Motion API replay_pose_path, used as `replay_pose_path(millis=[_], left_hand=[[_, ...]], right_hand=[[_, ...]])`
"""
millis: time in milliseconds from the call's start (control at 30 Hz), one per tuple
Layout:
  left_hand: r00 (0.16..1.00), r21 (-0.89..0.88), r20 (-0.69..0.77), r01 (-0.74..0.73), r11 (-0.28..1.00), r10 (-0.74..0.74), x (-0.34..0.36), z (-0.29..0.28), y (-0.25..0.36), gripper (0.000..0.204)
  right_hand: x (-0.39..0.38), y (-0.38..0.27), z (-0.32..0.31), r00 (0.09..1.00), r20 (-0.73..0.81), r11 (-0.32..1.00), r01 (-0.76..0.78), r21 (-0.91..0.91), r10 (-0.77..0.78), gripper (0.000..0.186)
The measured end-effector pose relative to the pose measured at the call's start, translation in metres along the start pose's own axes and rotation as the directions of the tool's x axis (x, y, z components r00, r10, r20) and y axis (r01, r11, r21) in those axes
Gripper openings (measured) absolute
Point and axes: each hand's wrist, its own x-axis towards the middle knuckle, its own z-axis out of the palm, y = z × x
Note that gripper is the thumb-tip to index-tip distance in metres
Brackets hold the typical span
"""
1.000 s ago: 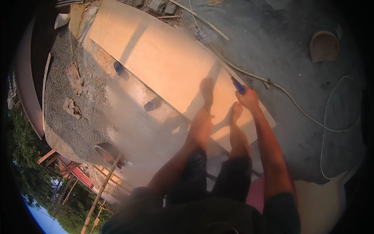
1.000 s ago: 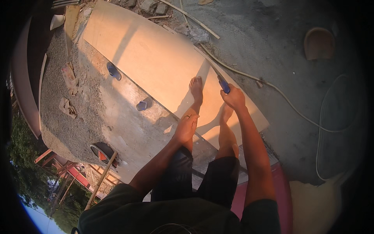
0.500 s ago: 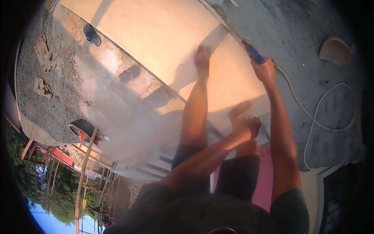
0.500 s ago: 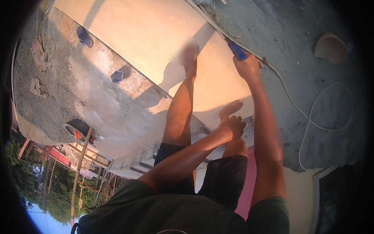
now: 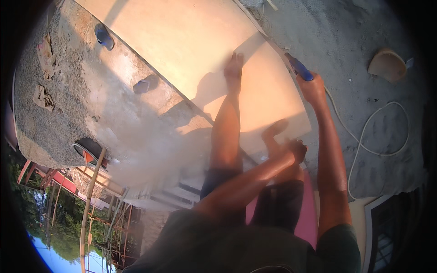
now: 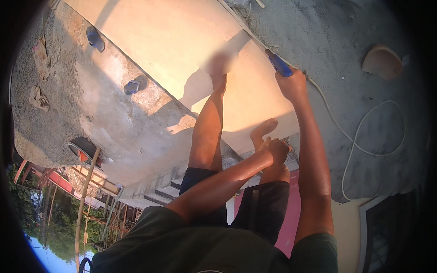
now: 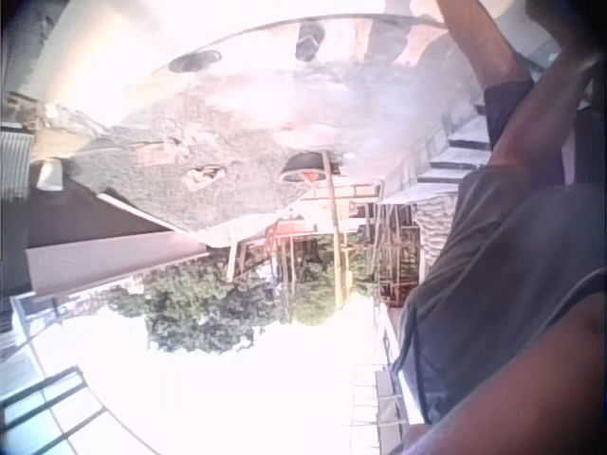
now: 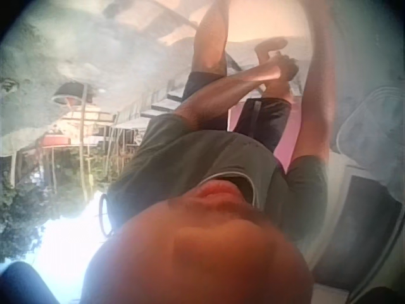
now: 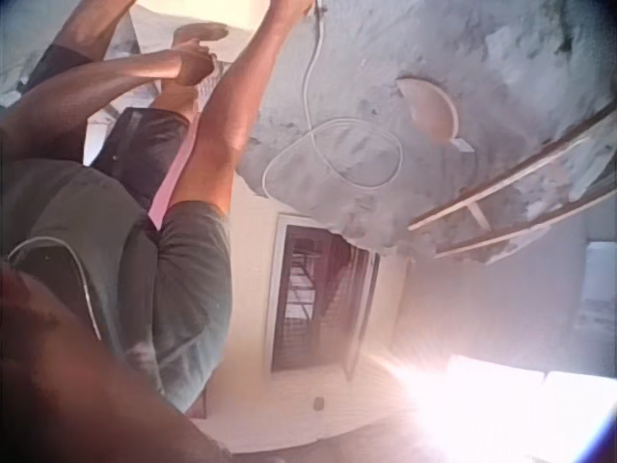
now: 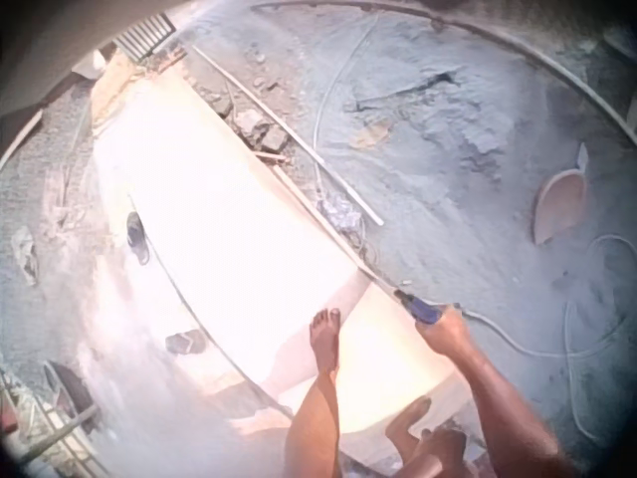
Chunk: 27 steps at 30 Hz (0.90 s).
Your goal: The person uses a hand saw to cut a large sheet of plywood placed on the ground. They hold the saw with both hands and make repeated back-and-forth strokes along the edge of the board, gradually advancing the cut.
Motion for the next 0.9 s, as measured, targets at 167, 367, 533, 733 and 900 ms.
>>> replay_pose_path(millis=[167, 367, 533, 733, 900], left_hand=[[0.952, 0.118, 0.301, 0.010, 0.993, -0.046, -0.005, -0.087, 0.044, 0.032], [0.927, 0.144, 0.371, -0.011, 0.989, -0.044, -0.004, -0.101, 0.036, 0.035], [0.987, 0.126, 0.160, 0.005, 0.992, -0.025, 0.004, -0.045, 0.019, 0.039], [0.894, 0.065, 0.447, 0.003, 0.998, -0.032, 0.002, -0.093, 0.045, 0.042], [0.932, 0.085, 0.350, 0.063, 0.994, -0.089, -0.006, -0.087, 0.037, 0.037]], right_hand=[[0.036, 0.031, 0.023, 0.998, -0.036, 0.999, -0.051, -0.004, 0.051, 0.033], [0.069, 0.008, 0.044, 0.995, -0.068, 0.998, -0.068, -0.007, 0.068, 0.037], [-0.019, 0.034, 0.021, 0.999, -0.044, 0.997, -0.014, 0.076, 0.018, 0.032], [0.107, 0.017, 0.059, 0.995, -0.098, 0.997, -0.025, -0.071, 0.018, 0.035], [0.016, 0.060, 0.040, 0.997, -0.072, 0.997, 0.003, 0.072, 0.002, 0.031]])
